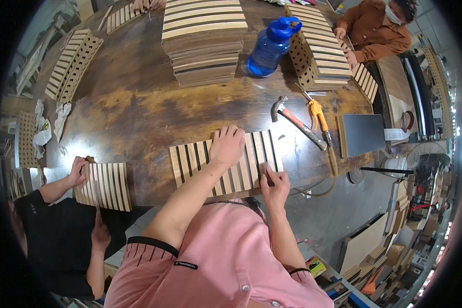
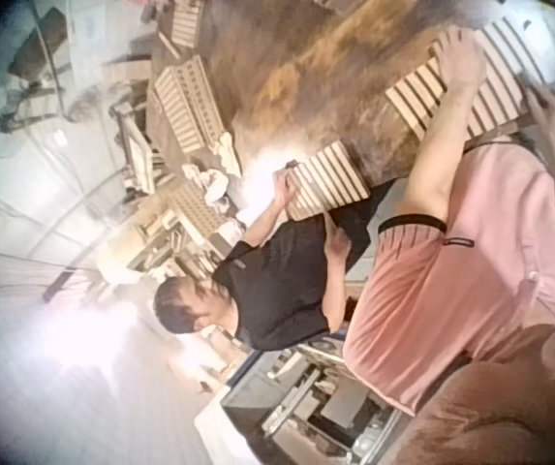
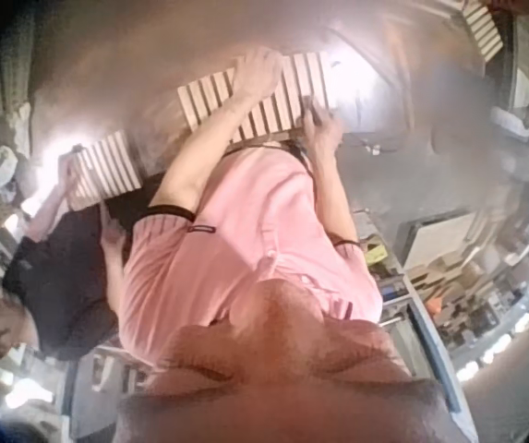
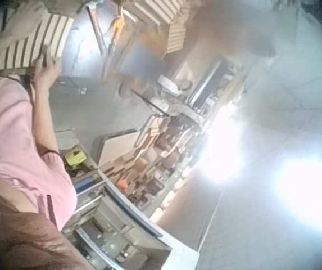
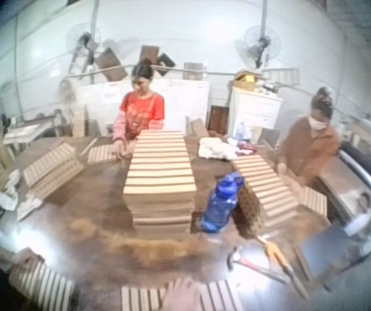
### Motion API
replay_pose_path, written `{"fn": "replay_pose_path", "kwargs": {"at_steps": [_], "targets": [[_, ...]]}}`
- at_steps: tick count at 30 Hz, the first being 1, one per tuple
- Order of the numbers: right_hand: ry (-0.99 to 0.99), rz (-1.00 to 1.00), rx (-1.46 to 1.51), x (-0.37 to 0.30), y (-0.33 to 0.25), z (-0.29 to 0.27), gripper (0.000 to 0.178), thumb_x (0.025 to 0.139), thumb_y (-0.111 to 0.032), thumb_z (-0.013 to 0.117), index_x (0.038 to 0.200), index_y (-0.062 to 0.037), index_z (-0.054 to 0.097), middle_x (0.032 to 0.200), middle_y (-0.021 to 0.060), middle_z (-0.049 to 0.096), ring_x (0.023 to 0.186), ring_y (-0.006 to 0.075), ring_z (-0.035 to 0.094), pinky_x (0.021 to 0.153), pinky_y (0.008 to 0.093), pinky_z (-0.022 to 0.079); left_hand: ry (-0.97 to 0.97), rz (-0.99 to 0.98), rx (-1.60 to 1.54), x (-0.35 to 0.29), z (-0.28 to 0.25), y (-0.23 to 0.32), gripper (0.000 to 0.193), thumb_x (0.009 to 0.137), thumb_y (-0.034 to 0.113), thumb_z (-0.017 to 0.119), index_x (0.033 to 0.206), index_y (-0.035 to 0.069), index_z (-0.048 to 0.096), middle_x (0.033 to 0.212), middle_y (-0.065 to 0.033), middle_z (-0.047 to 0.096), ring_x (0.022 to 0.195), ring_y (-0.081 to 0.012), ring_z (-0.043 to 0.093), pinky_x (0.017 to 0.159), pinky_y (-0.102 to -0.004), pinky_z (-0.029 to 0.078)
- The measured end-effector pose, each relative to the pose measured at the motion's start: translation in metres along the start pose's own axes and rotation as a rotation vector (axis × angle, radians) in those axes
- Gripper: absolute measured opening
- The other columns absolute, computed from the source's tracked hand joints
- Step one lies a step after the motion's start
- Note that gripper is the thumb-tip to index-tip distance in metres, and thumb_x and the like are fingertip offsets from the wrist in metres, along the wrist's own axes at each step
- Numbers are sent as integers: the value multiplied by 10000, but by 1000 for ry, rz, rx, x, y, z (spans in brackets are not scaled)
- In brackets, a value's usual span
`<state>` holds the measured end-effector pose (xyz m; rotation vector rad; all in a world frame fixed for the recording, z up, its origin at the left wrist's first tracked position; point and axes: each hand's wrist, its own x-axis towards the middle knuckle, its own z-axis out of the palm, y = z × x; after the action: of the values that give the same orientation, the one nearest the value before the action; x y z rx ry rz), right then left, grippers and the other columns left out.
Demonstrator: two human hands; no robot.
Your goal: The person assembles wooden slat panels at a large workbench, using a hammer and a small tool to secure the slats together. The person then hands one completed panel to another worker and continues working on others at the table.
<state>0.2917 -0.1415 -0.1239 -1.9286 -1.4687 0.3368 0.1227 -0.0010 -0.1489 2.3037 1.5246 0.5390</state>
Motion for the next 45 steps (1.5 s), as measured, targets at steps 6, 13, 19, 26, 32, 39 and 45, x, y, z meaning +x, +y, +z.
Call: {"fn": "replay_pose_path", "kwargs": {"at_steps": [6,13,19,26,32,39,45], "targets": [[-41,-54,-150,61,-10,31,342,821,-250,759,1157,-190,782,886,41,645,870,246,646,831,467,449,-65,-80,41,8,-5,2,240,1009,245,526,1164,99,637,1206,-100,597,1182,-304,532,1014,-477,400],[44,-96,-89,109,-17,57,294,798,-204,792,1090,-167,801,852,67,655,804,281,654,716,453,494,40,-47,-30,10,3,-2,175,1011,218,546,1108,105,637,1131,-107,612,1108,-330,554,955,-484,420],[-74,-29,-95,-21,5,-27,330,792,-129,797,1122,-135,804,797,92,624,712,285,630,699,420,503,-52,-48,-33,8,-6,1,208,1016,230,528,1135,98,636,1156,-105,601,1138,-319,547,994,-479,409],[-79,237,133,-48,0,-73,319,851,-67,773,1169,-49,765,846,125,636,786,233,635,752,346,511,-42,-23,-15,5,-3,0,194,1041,215,503,1135,104,631,1143,-100,586,1111,-326,537,988,-482,400],[-142,183,196,12,-33,-41,313,941,-167,711,1230,-50,722,937,167,663,857,310,659,795,396,530,-9,0,-7,6,-1,-4,195,1038,214,515,1141,100,635,1155,-106,599,1137,-325,540,994,-477,402],[-183,97,-16,6,-33,-21,283,950,-181,704,1182,-20,734,877,193,658,813,372,643,749,450,512,-1,-10,-31,4,0,-3,205,1030,235,525,1143,105,636,1151,-101,601,1140,-318,544,988,-480,412],[-86,0,-5,73,-37,32,240,994,-246,639,1143,-96,751,879,192,665,816,402,654,735,490,522,-7,-2,10,6,-2,0,195,1013,234,547,1123,98,632,1151,-91,604,1137,-314,549,986,-487,419]]}}
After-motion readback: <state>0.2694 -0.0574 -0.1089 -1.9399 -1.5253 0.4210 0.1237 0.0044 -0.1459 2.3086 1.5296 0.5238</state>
